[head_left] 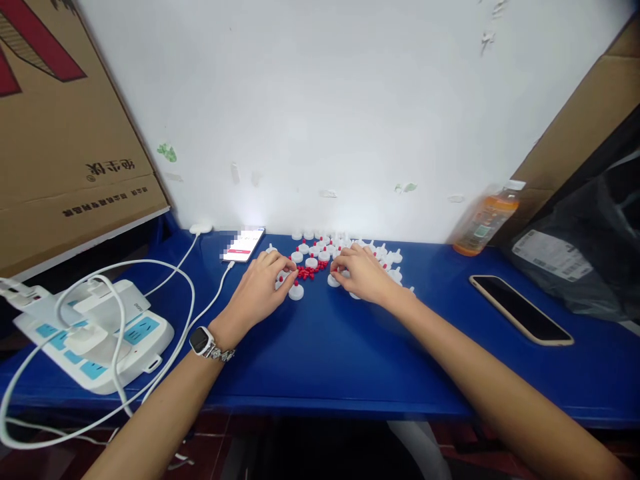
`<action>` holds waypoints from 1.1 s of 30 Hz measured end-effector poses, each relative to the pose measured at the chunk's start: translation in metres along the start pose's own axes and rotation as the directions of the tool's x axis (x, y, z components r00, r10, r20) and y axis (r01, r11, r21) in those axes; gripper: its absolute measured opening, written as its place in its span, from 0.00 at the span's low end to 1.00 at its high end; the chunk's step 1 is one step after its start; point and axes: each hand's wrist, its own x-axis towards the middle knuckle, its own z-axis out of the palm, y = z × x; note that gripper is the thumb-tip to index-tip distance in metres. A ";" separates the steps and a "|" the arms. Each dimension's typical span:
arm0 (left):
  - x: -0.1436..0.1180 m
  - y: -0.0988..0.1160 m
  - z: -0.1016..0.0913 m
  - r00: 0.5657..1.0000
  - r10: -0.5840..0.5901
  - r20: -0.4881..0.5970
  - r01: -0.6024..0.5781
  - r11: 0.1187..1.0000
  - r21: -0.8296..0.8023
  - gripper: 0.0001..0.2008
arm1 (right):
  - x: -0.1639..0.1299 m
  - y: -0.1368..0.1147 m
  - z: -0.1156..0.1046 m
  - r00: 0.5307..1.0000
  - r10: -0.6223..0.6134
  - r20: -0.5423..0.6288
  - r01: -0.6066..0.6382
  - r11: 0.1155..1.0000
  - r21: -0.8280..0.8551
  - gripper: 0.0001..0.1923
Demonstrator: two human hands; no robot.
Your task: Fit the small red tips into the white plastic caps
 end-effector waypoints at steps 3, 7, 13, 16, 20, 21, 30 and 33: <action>0.000 -0.006 -0.003 0.999 -0.033 -0.012 0.034 0.999 0.010 0.11 | 0.002 0.003 -0.002 0.999 0.048 -0.014 -0.048 0.999 0.001 0.07; -0.001 -0.020 -0.010 0.985 -0.166 -0.057 0.166 0.986 0.006 0.10 | 0.018 -0.003 -0.001 0.997 0.058 -0.050 -0.054 0.995 0.080 0.11; -0.004 -0.041 -0.019 0.908 -0.407 -0.100 0.410 0.912 0.014 0.08 | 0.075 -0.022 0.010 1.000 0.015 0.001 -0.015 0.995 0.094 0.10; -0.007 -0.046 -0.018 0.880 -0.473 -0.025 0.474 0.881 0.013 0.06 | 0.110 -0.032 0.022 0.999 -0.007 0.050 0.003 0.998 0.065 0.11; -0.010 -0.048 -0.015 0.875 -0.484 0.014 0.483 0.875 0.024 0.06 | 0.148 -0.044 0.041 0.992 -0.015 0.128 0.005 0.997 0.082 0.14; -0.010 -0.048 -0.014 0.876 -0.482 0.017 0.481 0.876 0.022 0.06 | 0.155 -0.047 0.045 0.989 -0.019 0.144 0.006 0.996 0.088 0.14; -0.006 -0.032 -0.015 0.909 -0.393 -0.142 0.403 0.914 0.050 0.08 | 0.139 -0.048 0.037 0.999 0.038 -0.023 -0.030 0.958 0.285 0.07; -0.003 -0.017 -0.013 0.931 -0.257 -0.259 0.275 0.961 0.035 0.14 | 0.109 -0.047 0.019 0.993 0.060 -0.104 0.000 0.868 0.497 0.08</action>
